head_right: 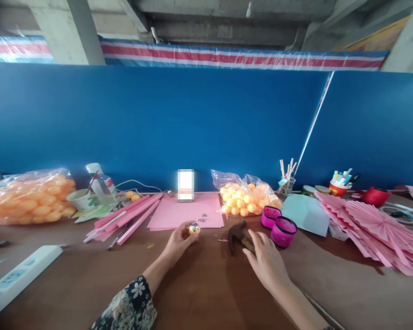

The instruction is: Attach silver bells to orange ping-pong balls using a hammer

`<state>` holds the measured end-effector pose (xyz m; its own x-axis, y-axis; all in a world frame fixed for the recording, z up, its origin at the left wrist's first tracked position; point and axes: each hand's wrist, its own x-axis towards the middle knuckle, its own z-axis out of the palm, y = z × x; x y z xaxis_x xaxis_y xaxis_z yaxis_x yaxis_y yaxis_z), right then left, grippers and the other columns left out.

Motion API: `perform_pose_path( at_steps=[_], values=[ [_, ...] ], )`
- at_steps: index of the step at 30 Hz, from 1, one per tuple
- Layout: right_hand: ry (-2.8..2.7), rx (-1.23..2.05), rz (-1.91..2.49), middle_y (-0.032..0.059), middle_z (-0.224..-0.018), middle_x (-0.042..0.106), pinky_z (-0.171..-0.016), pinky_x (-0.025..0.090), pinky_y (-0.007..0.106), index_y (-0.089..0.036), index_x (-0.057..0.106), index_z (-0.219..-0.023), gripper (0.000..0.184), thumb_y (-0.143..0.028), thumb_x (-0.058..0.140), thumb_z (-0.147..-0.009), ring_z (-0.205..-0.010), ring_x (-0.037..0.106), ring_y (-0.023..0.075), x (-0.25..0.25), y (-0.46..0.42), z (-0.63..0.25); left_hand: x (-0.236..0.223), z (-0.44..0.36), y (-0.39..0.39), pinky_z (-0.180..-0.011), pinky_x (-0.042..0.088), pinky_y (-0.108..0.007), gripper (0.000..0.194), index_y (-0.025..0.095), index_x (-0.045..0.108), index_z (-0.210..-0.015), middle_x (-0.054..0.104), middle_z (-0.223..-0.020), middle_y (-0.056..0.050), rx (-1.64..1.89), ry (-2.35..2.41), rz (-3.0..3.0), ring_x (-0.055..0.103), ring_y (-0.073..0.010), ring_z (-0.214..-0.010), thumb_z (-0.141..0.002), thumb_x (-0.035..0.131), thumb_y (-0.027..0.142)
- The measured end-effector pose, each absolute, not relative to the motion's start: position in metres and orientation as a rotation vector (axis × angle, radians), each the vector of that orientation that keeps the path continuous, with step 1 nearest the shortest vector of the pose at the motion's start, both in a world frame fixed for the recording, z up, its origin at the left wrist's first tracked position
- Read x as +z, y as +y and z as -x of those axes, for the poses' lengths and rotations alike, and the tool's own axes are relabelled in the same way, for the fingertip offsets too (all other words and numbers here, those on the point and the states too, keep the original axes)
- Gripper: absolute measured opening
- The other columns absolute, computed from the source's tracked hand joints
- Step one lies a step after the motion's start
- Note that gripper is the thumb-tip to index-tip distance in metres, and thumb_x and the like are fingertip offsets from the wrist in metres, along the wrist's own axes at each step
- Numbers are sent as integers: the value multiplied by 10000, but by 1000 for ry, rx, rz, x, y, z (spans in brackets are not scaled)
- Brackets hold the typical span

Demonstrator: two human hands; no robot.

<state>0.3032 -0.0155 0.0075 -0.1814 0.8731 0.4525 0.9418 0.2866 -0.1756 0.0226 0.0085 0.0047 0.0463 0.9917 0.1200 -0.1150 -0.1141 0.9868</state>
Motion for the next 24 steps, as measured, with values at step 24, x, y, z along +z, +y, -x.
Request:
perform_pose_path(
  at_steps=[24],
  values=[
    [-2132,121,1120,100,-1099,542,-891,454,416,-199,494,-1114,316,-183,500,-799,-1048,515,240,33,-61,-219,27,24,-53,-955,361,-406,495,193,376,-1288,527,-1213,-104,959,1730,-2502,469,-234,-1104,-812,460,299]
  ],
)
